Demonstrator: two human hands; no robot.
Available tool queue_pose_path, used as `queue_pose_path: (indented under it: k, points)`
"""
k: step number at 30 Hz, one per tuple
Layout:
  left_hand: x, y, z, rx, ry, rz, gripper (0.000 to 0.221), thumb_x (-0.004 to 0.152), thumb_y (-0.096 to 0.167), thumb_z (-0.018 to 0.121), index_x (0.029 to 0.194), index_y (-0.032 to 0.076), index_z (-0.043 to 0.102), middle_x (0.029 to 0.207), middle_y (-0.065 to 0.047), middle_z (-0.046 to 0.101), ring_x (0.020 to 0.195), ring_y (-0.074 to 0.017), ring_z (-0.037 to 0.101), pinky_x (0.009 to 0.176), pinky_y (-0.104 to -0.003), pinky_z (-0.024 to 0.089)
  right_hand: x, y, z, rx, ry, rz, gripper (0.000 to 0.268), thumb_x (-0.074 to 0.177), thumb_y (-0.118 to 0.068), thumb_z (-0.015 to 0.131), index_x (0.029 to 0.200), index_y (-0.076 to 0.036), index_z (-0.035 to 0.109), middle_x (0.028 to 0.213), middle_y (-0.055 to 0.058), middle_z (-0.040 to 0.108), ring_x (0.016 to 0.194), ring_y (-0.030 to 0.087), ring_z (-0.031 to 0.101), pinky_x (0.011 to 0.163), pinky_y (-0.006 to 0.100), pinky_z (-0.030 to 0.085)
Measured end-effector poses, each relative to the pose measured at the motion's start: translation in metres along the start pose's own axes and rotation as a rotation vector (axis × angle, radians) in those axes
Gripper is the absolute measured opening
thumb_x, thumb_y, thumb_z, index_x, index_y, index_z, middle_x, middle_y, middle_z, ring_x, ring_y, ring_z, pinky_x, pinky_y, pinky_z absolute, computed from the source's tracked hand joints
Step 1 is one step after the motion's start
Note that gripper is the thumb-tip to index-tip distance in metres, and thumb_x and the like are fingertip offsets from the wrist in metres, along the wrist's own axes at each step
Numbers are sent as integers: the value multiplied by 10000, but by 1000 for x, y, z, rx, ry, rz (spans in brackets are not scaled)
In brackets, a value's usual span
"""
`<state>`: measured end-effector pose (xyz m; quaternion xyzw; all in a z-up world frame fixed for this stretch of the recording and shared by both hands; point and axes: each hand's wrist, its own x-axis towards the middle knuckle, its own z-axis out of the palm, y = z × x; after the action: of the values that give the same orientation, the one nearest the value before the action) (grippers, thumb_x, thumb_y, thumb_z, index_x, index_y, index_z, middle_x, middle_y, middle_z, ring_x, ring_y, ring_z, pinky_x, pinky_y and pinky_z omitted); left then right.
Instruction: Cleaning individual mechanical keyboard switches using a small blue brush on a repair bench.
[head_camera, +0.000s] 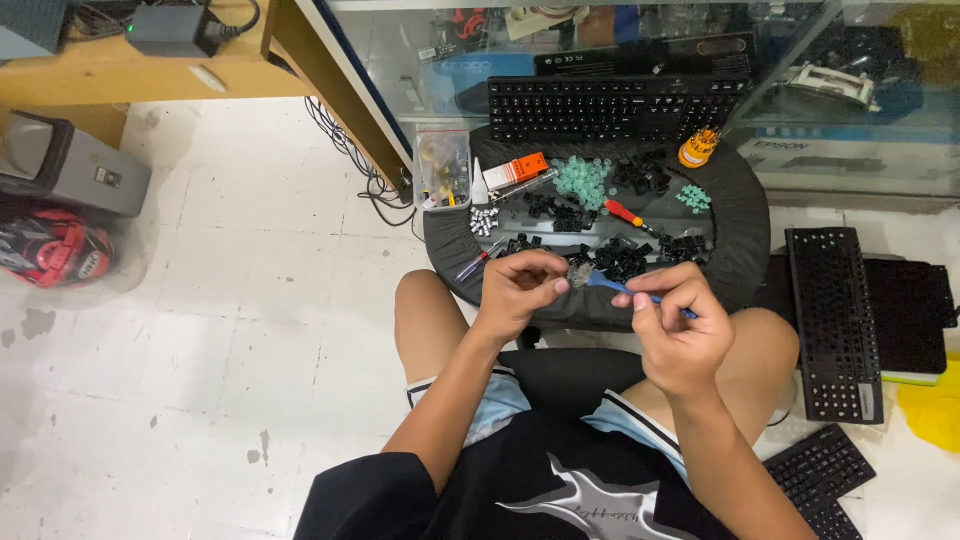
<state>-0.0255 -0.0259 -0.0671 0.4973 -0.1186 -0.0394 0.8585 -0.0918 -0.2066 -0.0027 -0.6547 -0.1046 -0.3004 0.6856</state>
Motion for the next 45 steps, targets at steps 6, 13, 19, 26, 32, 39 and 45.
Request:
queue_pose_path:
  k: [6, 13, 19, 26, 32, 39, 45]
  points:
    - [1, 4, -9, 10, -40, 43, 136, 781, -73, 833, 893, -59, 756, 766, -157, 713, 652, -114, 582, 577, -254, 486, 3, -9, 7, -11, -66, -50, 503, 915, 144, 641, 593, -97, 338, 823, 254, 635, 656, 297, 704, 526, 342, 581]
    - [6, 36, 0, 57, -128, 104, 144, 737, -78, 850, 849, -30, 774, 775, -161, 743, 640, -105, 587, 571, -260, 490, 26, -28, 10, -13, -92, -83, 497, 937, 145, 629, 607, -86, 339, 848, 273, 632, 692, 316, 712, 554, 353, 593]
    - [11, 51, -2, 74, -232, 205, 134, 733, -88, 833, 842, -43, 769, 804, -188, 750, 619, -142, 557, 566, -302, 500, 42, -50, 11, 77, -376, -39, 475, 730, 182, 706, 537, -110, 386, 688, 186, 662, 551, 298, 727, 440, 325, 547]
    - [16, 57, -5, 118, -252, 251, 117, 746, -79, 832, 833, -30, 770, 805, -177, 757, 598, -149, 560, 562, -308, 500, 51, -52, 12, -28, -404, -121, 465, 760, 177, 679, 539, -110, 387, 731, 175, 680, 604, 310, 733, 480, 318, 521]
    - [19, 63, -3, 142, -283, 283, 123, 737, -73, 836, 824, -18, 770, 811, -171, 757, 592, -154, 553, 561, -311, 497, 56, -47, 11, -22, -377, -138, 448, 814, 159, 638, 556, -114, 394, 752, 162, 659, 663, 296, 738, 518, 314, 529]
    - [18, 68, -4, 185, -284, 300, 117, 750, -63, 831, 835, 0, 780, 824, -157, 769, 607, -158, 579, 580, -308, 502, 61, -48, 13, -47, -347, -181, 502, 855, 149, 654, 567, -120, 343, 772, 166, 652, 668, 289, 732, 520, 302, 503]
    - [22, 71, -5, 207, -278, 325, 122, 752, -74, 828, 834, -1, 775, 810, -159, 763, 588, -167, 552, 572, -319, 493, 54, -55, 23, -7, -419, -176, 439, 737, 173, 641, 506, -125, 418, 700, 144, 675, 669, 313, 764, 454, 293, 503]
